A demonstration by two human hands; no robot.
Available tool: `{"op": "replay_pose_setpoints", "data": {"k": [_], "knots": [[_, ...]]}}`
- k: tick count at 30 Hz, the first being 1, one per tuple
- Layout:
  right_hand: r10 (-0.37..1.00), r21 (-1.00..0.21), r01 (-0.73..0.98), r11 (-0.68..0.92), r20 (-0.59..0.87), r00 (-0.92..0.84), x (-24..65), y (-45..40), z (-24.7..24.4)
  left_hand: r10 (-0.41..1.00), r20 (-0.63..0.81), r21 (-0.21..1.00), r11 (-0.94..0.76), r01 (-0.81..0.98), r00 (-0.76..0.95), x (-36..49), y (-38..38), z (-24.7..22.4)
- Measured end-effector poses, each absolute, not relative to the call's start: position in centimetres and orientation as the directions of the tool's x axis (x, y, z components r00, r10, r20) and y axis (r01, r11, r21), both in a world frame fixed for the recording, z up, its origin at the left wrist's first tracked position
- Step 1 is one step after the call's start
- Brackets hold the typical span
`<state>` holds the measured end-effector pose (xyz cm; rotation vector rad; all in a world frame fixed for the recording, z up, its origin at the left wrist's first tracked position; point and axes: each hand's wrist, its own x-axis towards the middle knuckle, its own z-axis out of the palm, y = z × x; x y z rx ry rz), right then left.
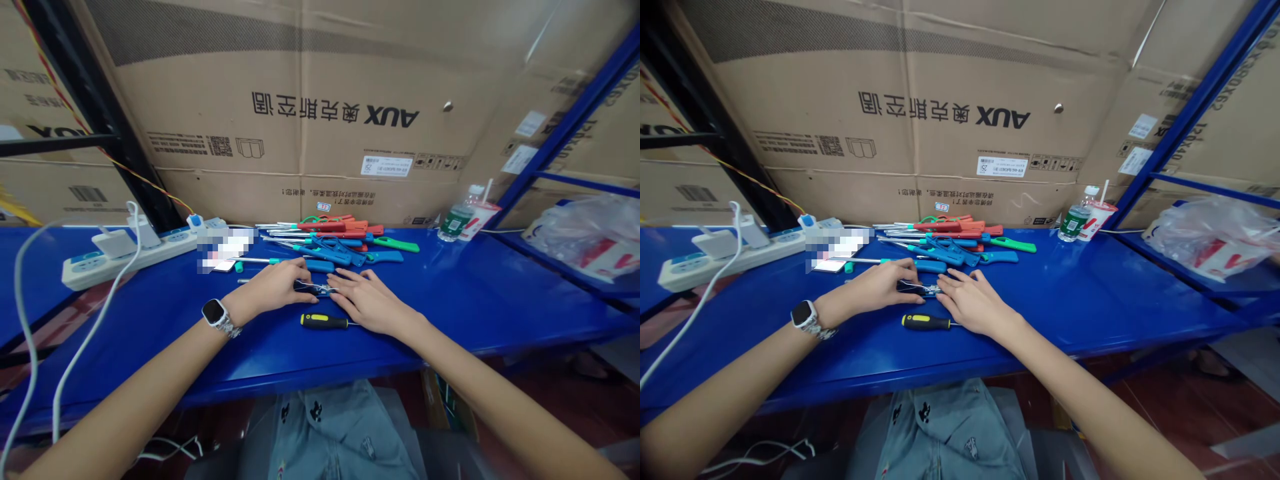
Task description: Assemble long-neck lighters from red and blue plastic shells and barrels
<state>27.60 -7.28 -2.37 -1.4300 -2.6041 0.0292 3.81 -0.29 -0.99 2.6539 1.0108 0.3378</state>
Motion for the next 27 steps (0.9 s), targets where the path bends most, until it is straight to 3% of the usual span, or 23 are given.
{"op": "replay_pose_setpoints", "data": {"k": [5,10,16,21,27], "knots": [[0.835,0.000,0.844,0.537,0.145,-0.531,27.1,-7.7,-2.3,0.683,0.128,0.299,-0.718,0.629,0.719,3.9,-0.5,-1.0],[0.820,0.026,0.833,0.552,0.160,-0.549,27.6,-7.7,-2.7,0.635,0.159,0.276,-0.763,0.584,0.756,4.1,-0.6,-1.6],[0.802,-0.085,0.801,0.593,0.155,-0.577,28.8,-7.1,-2.4,0.655,0.129,0.305,-0.740,0.599,0.744,4.5,-0.6,-1.8],[0.809,-0.205,0.793,0.574,0.292,-0.510,30.8,-7.0,-1.9,0.672,0.130,0.337,-0.721,0.605,0.729,4.7,-0.7,-1.8],[0.802,-0.159,0.798,0.582,0.278,-0.529,30.5,-7.7,-1.7,0.682,0.168,0.301,-0.723,0.622,0.711,4.9,-0.8,-1.9]]}}
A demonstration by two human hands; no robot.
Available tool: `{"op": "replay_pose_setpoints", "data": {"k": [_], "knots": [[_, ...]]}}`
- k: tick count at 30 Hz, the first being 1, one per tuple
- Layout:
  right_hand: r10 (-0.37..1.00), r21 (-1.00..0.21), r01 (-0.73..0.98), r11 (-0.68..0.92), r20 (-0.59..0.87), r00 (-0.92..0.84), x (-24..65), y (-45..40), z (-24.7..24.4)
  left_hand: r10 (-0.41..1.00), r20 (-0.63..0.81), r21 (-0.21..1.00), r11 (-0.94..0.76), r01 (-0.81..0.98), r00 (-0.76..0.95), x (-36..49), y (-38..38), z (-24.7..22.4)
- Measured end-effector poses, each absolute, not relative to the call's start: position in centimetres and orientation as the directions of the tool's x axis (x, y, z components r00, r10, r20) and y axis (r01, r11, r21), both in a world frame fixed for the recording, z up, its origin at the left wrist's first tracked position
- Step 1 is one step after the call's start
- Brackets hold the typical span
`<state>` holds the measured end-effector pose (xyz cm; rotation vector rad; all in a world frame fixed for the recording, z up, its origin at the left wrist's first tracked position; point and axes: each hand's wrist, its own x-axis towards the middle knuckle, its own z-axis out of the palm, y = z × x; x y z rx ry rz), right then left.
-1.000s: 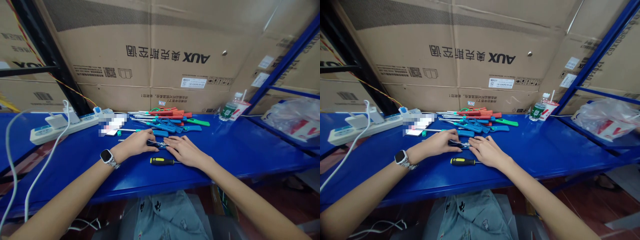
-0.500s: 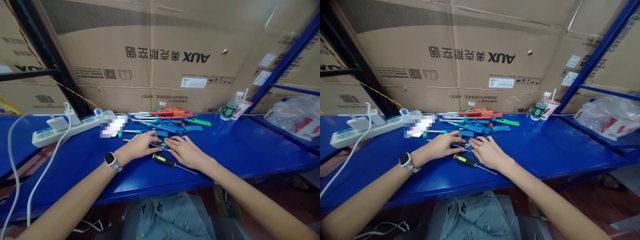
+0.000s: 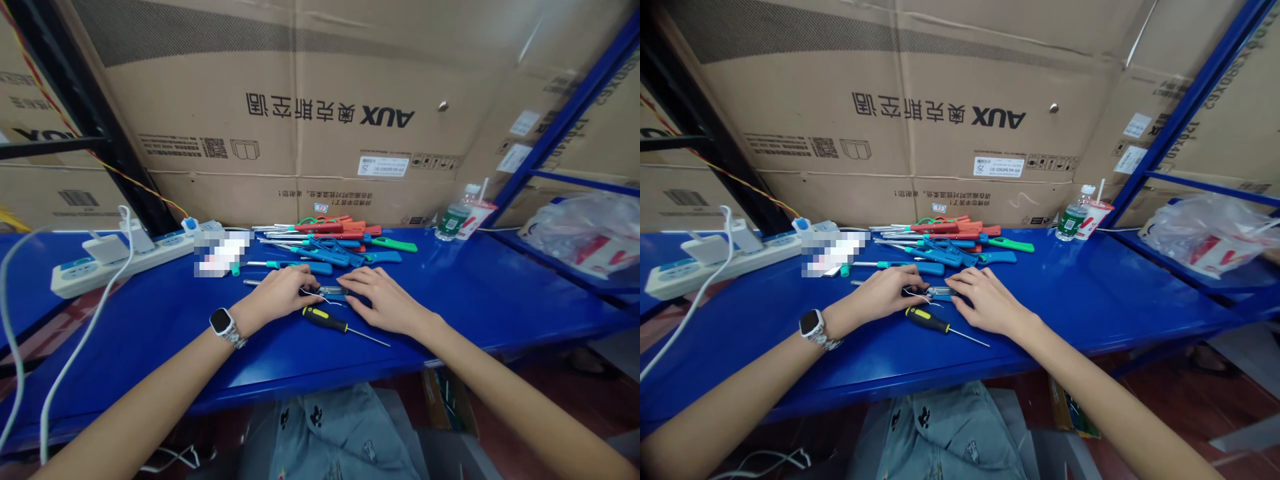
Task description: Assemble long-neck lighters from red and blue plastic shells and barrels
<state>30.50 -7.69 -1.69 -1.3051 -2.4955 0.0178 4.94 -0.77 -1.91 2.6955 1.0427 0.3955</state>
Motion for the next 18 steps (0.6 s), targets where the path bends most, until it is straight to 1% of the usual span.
{"op": "replay_pose_setpoints", "data": {"k": [7,11,14,18], "knots": [[0.779,-0.078,0.795,0.602,0.275,-0.563,29.3,-7.1,-2.3,0.704,0.179,0.287,-0.705,0.648,0.687,5.7,-0.9,-2.0],[0.760,0.007,0.794,0.608,0.286,-0.584,29.1,-6.4,-2.4,0.691,0.170,0.282,-0.718,0.637,0.703,4.7,-0.6,-1.6],[0.741,0.070,0.782,0.619,0.278,-0.611,29.0,-6.2,-2.3,0.699,0.144,0.312,-0.704,0.638,0.700,3.3,0.1,-1.1],[0.736,0.125,0.775,0.620,0.252,-0.629,28.9,-6.2,-2.0,0.690,0.090,0.354,-0.696,0.625,0.718,2.5,0.8,-0.9]]}}
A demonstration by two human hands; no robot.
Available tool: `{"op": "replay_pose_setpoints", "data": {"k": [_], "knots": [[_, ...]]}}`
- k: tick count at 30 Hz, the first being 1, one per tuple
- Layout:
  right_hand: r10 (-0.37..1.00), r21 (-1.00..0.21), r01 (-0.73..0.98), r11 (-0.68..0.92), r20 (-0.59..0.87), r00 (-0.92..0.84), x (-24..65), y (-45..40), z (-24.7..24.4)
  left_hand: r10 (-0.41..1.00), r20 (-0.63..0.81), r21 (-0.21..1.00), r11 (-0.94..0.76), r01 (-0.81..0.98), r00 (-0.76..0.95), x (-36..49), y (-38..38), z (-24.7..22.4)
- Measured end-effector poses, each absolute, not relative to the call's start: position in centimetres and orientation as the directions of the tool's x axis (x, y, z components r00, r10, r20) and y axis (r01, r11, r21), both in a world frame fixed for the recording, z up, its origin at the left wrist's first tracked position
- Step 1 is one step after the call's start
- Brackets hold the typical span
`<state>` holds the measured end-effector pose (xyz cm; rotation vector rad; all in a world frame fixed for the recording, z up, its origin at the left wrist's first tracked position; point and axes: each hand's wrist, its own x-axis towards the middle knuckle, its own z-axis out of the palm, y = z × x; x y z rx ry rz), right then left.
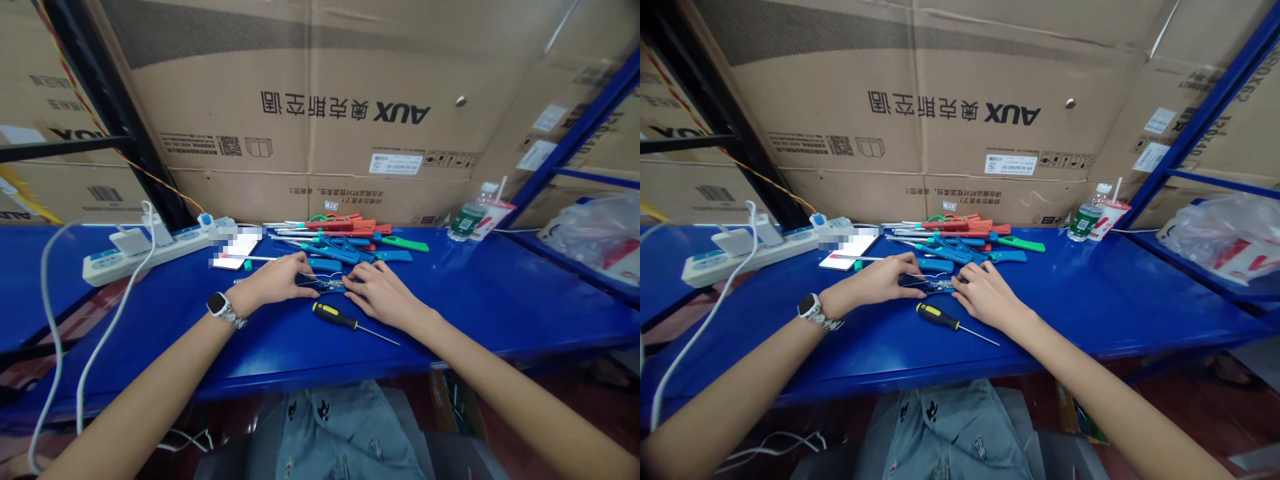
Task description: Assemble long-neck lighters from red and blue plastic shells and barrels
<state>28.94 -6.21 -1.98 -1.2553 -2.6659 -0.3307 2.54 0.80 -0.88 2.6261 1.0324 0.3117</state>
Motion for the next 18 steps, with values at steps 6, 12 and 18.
{"op": "replay_pose_setpoints", "data": {"k": [6,12,18], "knots": [[0.772,0.138,0.809,0.572,0.243,-0.587,29.0,-6.0,-1.5,0.694,0.120,0.315,-0.705,0.635,0.710,3.9,0.2,-1.2],[0.818,0.020,0.865,0.501,0.316,-0.481,28.5,-5.6,-1.7,0.702,0.107,0.305,-0.697,0.649,0.704,4.0,-0.1,-1.0],[0.834,-0.227,0.811,0.539,0.283,-0.474,27.9,-4.5,-1.6,0.703,0.112,0.409,-0.677,0.612,0.703,3.2,0.3,-1.3]]}}
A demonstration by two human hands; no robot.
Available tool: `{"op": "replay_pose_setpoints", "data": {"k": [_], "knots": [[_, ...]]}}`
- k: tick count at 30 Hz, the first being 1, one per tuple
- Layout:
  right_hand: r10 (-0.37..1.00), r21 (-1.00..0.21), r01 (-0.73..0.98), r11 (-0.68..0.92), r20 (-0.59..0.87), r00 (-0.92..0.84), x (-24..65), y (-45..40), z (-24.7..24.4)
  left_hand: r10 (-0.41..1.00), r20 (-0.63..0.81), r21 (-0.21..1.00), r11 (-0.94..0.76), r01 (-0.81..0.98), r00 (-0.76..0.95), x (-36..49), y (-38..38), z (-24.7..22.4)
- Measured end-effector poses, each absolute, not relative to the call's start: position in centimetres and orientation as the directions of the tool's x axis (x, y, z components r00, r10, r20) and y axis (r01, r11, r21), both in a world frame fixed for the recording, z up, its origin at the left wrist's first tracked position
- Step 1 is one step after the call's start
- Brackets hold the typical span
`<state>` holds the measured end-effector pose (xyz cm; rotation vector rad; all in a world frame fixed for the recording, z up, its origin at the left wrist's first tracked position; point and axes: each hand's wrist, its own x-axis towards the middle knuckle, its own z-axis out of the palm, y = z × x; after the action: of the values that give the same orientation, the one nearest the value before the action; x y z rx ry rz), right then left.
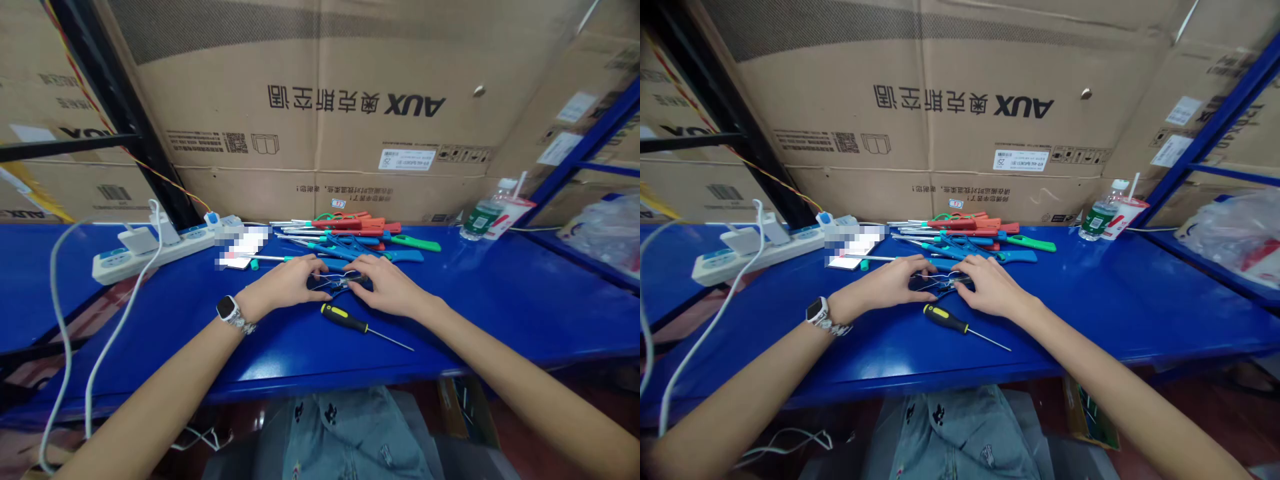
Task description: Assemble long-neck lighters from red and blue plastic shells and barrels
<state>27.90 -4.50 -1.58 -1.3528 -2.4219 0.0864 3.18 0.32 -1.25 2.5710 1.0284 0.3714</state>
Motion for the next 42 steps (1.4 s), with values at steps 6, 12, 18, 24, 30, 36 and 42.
{"op": "replay_pose_setpoints", "data": {"k": [6,12,18,24,30,36,42], "knots": [[0.834,-0.566,0.626,0.537,0.246,-0.494,27.7,-3.1,-0.2,0.687,0.105,0.449,-0.678,0.582,0.719,3.2,0.3,-1.2],[0.778,-0.484,0.609,0.629,0.394,-0.490,25.0,-2.9,1.0,0.680,0.136,0.498,-0.676,0.544,0.720,3.2,0.4,-1.8],[0.704,-0.261,0.654,0.710,0.262,-0.660,23.5,-1.5,-0.2,0.681,0.157,0.565,-0.656,0.500,0.715,2.9,0.1,-1.2],[0.664,-0.282,0.601,0.748,0.316,-0.678,24.0,0.0,-1.8,0.702,0.100,0.575,-0.619,0.535,0.705,2.3,0.1,-0.5],[0.678,-0.353,0.580,0.734,0.340,-0.651,24.1,-0.1,-2.4,0.737,0.023,0.556,-0.571,0.604,0.676,0.9,0.5,0.2],[0.697,-0.347,0.604,0.717,0.343,-0.630,23.9,-0.3,-2.6,0.742,-0.013,0.531,-0.563,0.633,0.670,0.2,0.6,0.8],[0.688,-0.373,0.578,0.726,0.387,-0.614,23.9,-0.1,-3.2,0.735,-0.012,0.560,-0.558,0.613,0.678,-0.4,1.3,0.2]]}}
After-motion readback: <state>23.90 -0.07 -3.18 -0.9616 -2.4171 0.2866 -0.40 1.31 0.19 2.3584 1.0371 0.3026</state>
